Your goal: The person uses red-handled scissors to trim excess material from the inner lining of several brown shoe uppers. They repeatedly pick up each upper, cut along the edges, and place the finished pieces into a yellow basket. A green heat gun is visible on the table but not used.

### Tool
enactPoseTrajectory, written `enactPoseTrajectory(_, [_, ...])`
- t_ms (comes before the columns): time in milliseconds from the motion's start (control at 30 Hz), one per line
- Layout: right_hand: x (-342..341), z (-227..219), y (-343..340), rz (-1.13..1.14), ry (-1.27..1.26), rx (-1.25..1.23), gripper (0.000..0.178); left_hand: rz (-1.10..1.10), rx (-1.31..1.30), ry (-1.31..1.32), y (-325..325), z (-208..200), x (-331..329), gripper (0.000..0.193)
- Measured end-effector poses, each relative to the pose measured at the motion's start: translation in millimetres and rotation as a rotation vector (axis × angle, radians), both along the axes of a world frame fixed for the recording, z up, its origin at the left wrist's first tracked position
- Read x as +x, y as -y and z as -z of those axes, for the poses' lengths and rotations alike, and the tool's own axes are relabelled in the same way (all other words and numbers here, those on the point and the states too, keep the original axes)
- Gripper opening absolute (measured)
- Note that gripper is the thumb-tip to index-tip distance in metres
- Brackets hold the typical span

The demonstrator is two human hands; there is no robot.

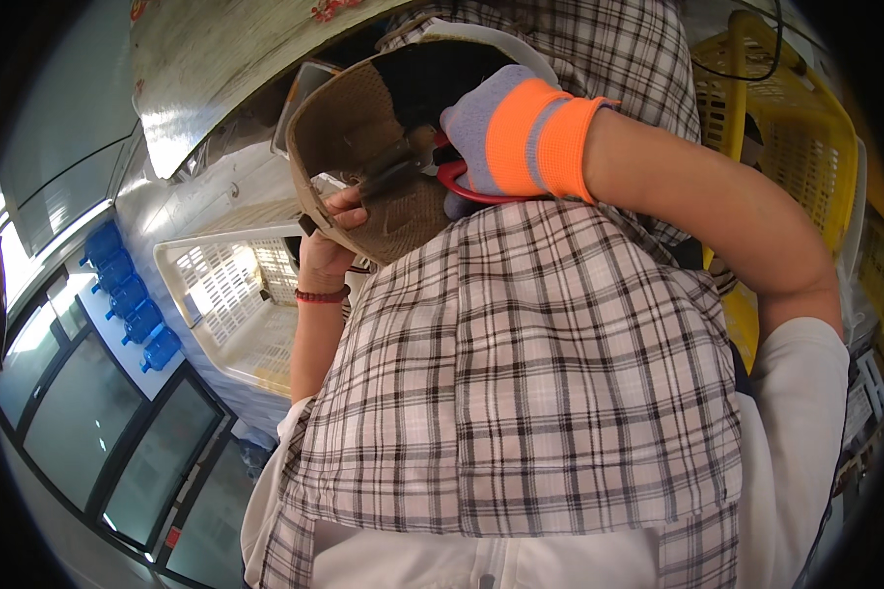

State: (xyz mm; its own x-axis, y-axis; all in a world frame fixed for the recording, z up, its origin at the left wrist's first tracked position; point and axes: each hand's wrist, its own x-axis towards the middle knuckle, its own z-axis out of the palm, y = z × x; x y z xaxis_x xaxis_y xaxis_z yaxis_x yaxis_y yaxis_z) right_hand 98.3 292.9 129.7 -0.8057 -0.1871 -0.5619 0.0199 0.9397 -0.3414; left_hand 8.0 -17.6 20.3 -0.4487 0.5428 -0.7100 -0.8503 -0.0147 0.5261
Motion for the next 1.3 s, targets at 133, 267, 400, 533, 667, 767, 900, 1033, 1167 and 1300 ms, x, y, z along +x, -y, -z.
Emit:
enactPoseTrajectory(133, [-4.9, -4.5, 4.8, -0.029, 0.026, 0.043, 0.061, -0.012, 0.023, 0.016, 2.9, 1.1, 0.2, 0.030])
enactPoseTrajectory(267, [-2.0, -5.1, 0.8, 0.003, -0.016, -0.005, 0.037, -0.010, 0.030, 0.013, 1.1, 1.5, 0.2, 0.029])
enactPoseTrajectory(400, [-2.5, -6.1, 2.5, -0.020, 0.017, 0.020, 0.034, 0.005, 0.025, 0.002, -0.8, -2.0, 0.3, 0.030])
enactPoseTrajectory(533, [-3.0, -7.4, 2.6, -0.027, 0.032, 0.011, 0.034, 0.004, 0.027, -0.013, -1.0, -4.9, 0.4, 0.032])
enactPoseTrajectory(667, [-3.7, -13.0, 1.0, -0.050, 0.040, 0.070, 0.038, 0.057, 0.039, -0.067, -0.4, -4.8, 0.1, 0.032])
enactPoseTrajectory(767, [-13.0, -35.0, -15.5, 0.015, 0.087, -0.028, 0.046, 0.120, 0.168, -0.162, -1.0, -3.5, -2.8, 0.031])
enactPoseTrajectory(900, [-13.3, 11.3, -53.1, -0.141, 0.061, -0.170, 0.039, 0.000, 0.393, -0.270, -22.2, 3.7, -10.4, 0.038])
enactPoseTrajectory(1033, [-23.2, 26.3, -64.8, 0.065, 0.504, -0.455, 0.027, 0.051, 0.062, -0.632, -34.0, 20.2, -13.4, 0.049])
enactPoseTrajectory(1167, [-32.2, 6.3, -73.3, 0.120, 0.724, -0.476, 0.025, -0.061, 0.099, -0.500, -46.2, 19.2, -19.8, 0.047])
enactPoseTrajectory(1300, [-40.3, 16.5, -79.2, -0.015, 0.653, -0.509, 0.026, -0.293, 0.269, -0.237, -54.1, 15.4, -19.8, 0.040])
